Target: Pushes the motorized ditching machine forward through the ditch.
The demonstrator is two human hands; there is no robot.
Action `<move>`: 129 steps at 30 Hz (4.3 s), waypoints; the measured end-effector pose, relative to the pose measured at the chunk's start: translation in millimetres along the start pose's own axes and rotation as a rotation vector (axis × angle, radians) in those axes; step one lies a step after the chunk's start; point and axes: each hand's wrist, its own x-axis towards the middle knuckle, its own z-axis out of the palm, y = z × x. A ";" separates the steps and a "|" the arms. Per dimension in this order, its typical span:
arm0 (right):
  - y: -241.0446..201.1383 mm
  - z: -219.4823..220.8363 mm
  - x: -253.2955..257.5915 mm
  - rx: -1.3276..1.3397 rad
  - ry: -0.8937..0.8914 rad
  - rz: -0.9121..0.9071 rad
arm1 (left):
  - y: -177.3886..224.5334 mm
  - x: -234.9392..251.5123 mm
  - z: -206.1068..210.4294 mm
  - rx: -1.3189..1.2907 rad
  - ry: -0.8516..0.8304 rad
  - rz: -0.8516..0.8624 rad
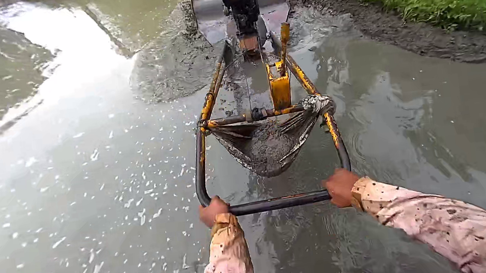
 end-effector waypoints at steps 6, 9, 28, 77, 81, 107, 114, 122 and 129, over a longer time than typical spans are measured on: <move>-49.9 -88.7 113.3 -0.101 -0.047 0.188 | 74.0 129.1 30.7 0.028 -0.081 -0.017; -75.1 -141.6 167.7 -0.092 -0.090 0.229 | 118.5 192.8 40.2 0.128 -0.114 0.032; -191.9 -478.3 485.3 0.120 -0.203 -0.097 | 407.9 615.0 119.8 0.388 -0.051 0.161; 98.2 -1129.2 1018.4 0.199 -0.169 0.180 | 1054.7 996.5 630.1 1.813 -0.832 1.214; 136.5 -1182.5 1062.2 0.311 -0.126 0.193 | 1107.5 1015.1 693.0 1.845 -0.809 1.173; 597.6 -1380.2 1278.7 0.350 -0.143 0.626 | 1345.9 931.1 1185.6 1.659 -1.498 1.070; 737.9 -1424.2 1358.4 0.315 -0.190 0.412 | 1391.6 927.5 1327.0 1.759 -1.394 1.019; 881.1 -1503.3 1419.8 0.248 -0.230 0.317 | 1462.4 898.2 1453.2 1.729 -1.211 1.014; 935.6 -1599.4 1482.3 0.269 -0.182 0.292 | 1545.2 936.2 1529.2 1.730 -1.108 1.044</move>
